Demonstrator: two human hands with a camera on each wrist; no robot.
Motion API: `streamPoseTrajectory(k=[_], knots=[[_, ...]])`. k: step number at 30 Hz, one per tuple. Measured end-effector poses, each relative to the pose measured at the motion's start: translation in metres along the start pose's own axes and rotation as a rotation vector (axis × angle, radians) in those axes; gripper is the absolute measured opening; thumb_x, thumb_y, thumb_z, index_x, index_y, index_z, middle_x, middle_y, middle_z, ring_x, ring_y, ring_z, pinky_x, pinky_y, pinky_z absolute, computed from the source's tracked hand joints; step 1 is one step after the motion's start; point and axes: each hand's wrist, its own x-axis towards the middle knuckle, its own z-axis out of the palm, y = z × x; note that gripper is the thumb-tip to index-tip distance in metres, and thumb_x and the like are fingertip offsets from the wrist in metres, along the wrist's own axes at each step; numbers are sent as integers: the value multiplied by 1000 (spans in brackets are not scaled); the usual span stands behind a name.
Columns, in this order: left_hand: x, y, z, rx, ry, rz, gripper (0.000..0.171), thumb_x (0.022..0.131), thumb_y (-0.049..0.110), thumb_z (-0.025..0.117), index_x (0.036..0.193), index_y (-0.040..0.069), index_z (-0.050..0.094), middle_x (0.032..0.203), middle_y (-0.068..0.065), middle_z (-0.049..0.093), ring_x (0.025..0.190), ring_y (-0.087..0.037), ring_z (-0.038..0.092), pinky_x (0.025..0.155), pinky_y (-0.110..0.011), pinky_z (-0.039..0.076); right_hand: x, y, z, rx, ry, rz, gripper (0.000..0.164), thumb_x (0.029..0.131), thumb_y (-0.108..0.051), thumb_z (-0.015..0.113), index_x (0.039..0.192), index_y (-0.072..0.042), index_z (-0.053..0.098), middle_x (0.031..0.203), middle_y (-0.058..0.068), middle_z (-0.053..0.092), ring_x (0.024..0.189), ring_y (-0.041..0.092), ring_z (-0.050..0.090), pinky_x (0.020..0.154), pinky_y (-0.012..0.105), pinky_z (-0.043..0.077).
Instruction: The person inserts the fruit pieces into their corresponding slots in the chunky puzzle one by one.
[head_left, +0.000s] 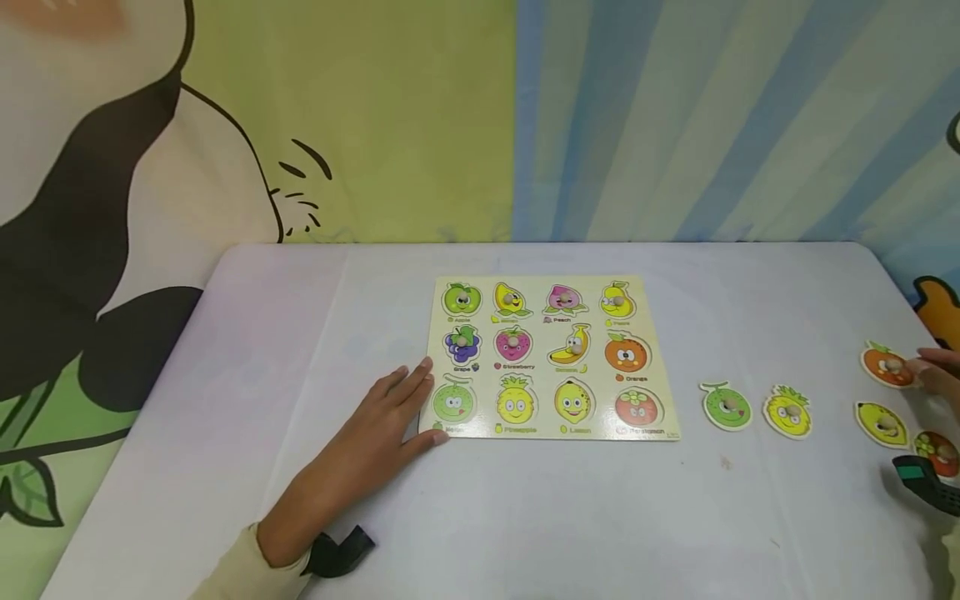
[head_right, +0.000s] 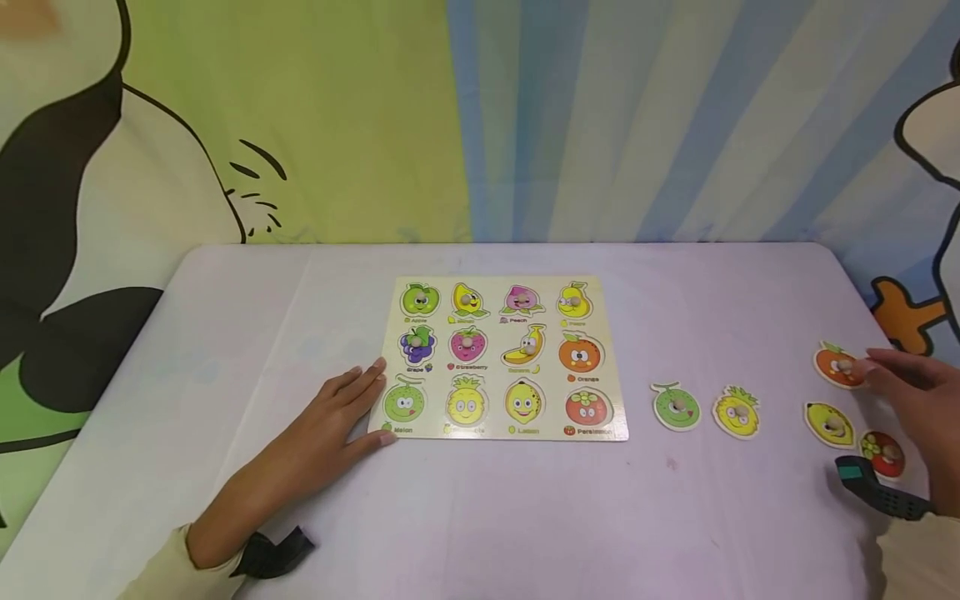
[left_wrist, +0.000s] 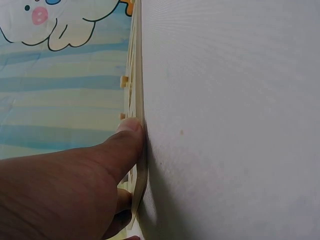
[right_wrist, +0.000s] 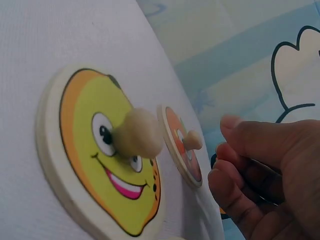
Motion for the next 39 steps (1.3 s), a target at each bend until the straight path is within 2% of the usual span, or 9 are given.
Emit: streamPoseTrajectory(k=[3, 7, 9, 13, 17, 24, 28, 32, 39], knots=[[0, 1, 0, 3, -6, -6, 83, 84, 40, 76, 148, 3, 39, 158, -7, 26, 141, -38, 26, 107, -51, 35, -2, 2, -3, -35, -29, 2, 65, 102, -43, 42, 147, 2, 36, 141, 24, 45, 96, 10, 43, 112, 32, 26], [0, 2, -1, 7, -10, -10, 83, 84, 41, 76, 148, 2, 39, 158, -8, 26, 140, -38, 26, 107, -50, 35, -5, 0, -3, -49, -33, -29, 65, 102, -43, 42, 147, 3, 36, 139, 33, 43, 84, 2, 43, 109, 27, 31], [1, 2, -1, 7, -8, -8, 83, 84, 41, 76, 147, 2, 39, 158, -8, 27, 140, -38, 27, 107, -50, 35, -7, -2, -2, -48, -27, -22, 65, 102, -44, 42, 146, 3, 38, 136, 27, 48, 82, -3, 45, 108, 25, 32], [1, 2, -2, 6, -3, 3, 83, 84, 41, 75, 147, 1, 40, 158, -8, 27, 140, -38, 27, 107, -49, 35, -11, -12, 1, -64, 3, 7, 63, 101, -43, 43, 145, 2, 42, 132, 26, 51, 71, -19, 27, 106, 25, 34], [1, 2, -2, 3, -4, 8, 82, 84, 41, 75, 147, 1, 40, 158, -9, 27, 140, -38, 27, 107, -49, 35, -11, -23, 4, -78, 2, 67, 61, 101, -44, 43, 145, -1, 44, 131, 24, 52, 71, -13, 31, 101, 29, 39], [1, 2, -2, -2, -7, 1, 83, 84, 41, 75, 147, 1, 39, 158, -8, 26, 140, -38, 26, 107, -50, 34, -8, -33, 3, -73, -19, 128, 57, 102, -40, 45, 143, 0, 46, 96, -7, 51, 69, -8, 37, 69, 21, 40], [1, 1, -2, -2, -13, -3, 83, 85, 42, 74, 147, 1, 39, 158, -8, 26, 141, -38, 26, 108, -50, 34, -9, -36, 3, -36, -53, 174, 58, 102, -40, 44, 144, 0, 45, 118, 13, 57, 94, 15, 53, 93, 38, 44], [1, 0, -2, -3, -14, 0, 83, 85, 42, 74, 148, 1, 39, 158, -8, 25, 141, -38, 25, 108, -50, 33, -8, -40, 2, -8, -126, 250, 59, 105, -39, 39, 145, 4, 39, 145, 29, 36, 127, 47, 33, 103, 65, 29], [1, -1, -2, -8, -24, 0, 82, 86, 42, 73, 148, 1, 38, 159, -7, 24, 141, -38, 25, 108, -50, 33, -9, -50, -1, -32, -173, 324, 58, 105, -37, 38, 145, 5, 38, 145, 30, 35, 129, 50, 29, 101, 70, 24]])
